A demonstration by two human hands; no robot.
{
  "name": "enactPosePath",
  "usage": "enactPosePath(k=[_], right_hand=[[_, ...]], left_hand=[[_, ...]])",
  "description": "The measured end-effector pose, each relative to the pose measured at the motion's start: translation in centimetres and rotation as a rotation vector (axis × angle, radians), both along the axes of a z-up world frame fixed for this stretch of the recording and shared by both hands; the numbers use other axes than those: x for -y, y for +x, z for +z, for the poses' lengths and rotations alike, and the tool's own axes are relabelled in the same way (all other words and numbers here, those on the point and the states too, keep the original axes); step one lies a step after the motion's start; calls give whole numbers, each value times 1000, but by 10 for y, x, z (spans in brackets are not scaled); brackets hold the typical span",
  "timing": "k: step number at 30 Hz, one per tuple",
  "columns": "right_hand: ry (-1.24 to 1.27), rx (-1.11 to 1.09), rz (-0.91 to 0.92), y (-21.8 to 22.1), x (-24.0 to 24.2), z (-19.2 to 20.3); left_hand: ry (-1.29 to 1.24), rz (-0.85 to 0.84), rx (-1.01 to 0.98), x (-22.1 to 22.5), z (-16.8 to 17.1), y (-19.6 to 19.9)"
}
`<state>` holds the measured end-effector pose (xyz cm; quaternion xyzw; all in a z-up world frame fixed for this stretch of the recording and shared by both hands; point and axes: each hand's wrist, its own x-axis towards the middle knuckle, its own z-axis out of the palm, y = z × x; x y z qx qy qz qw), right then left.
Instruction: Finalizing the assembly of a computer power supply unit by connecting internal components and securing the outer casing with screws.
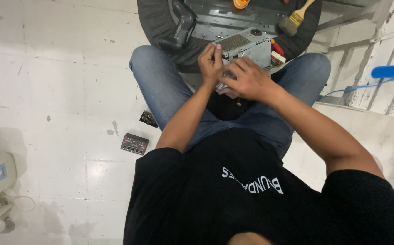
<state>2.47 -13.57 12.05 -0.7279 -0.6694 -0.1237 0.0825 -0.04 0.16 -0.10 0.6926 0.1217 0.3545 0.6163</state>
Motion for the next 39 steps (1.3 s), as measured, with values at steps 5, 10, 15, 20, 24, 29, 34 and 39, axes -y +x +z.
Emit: enactPosePath(k=[5,10,15,20,24,29,34,39], right_hand=[[103,49,236,21,-3,-22],[158,17,280,28,-14,-10],[-47,369,-52,28,-39,12],[-194,-113,-224,52,-49,6],[-229,-594,-300,78,-57,24],[-228,-680,-262,91,-66,19],[-181,-652,-455,107,-53,-9],[-29,-294,-360,118,-34,-18]], left_hand=[[-52,24,9,-2,-14,-1],[-80,31,2,-3,-7,2],[-125,-33,73,-4,13,-4],[-112,10,53,-1,-3,2],[-92,39,-7,-2,2,3],[-157,50,-24,-3,-3,4],[-220,86,-44,-5,-10,6],[-301,57,-115,-8,-20,10]])
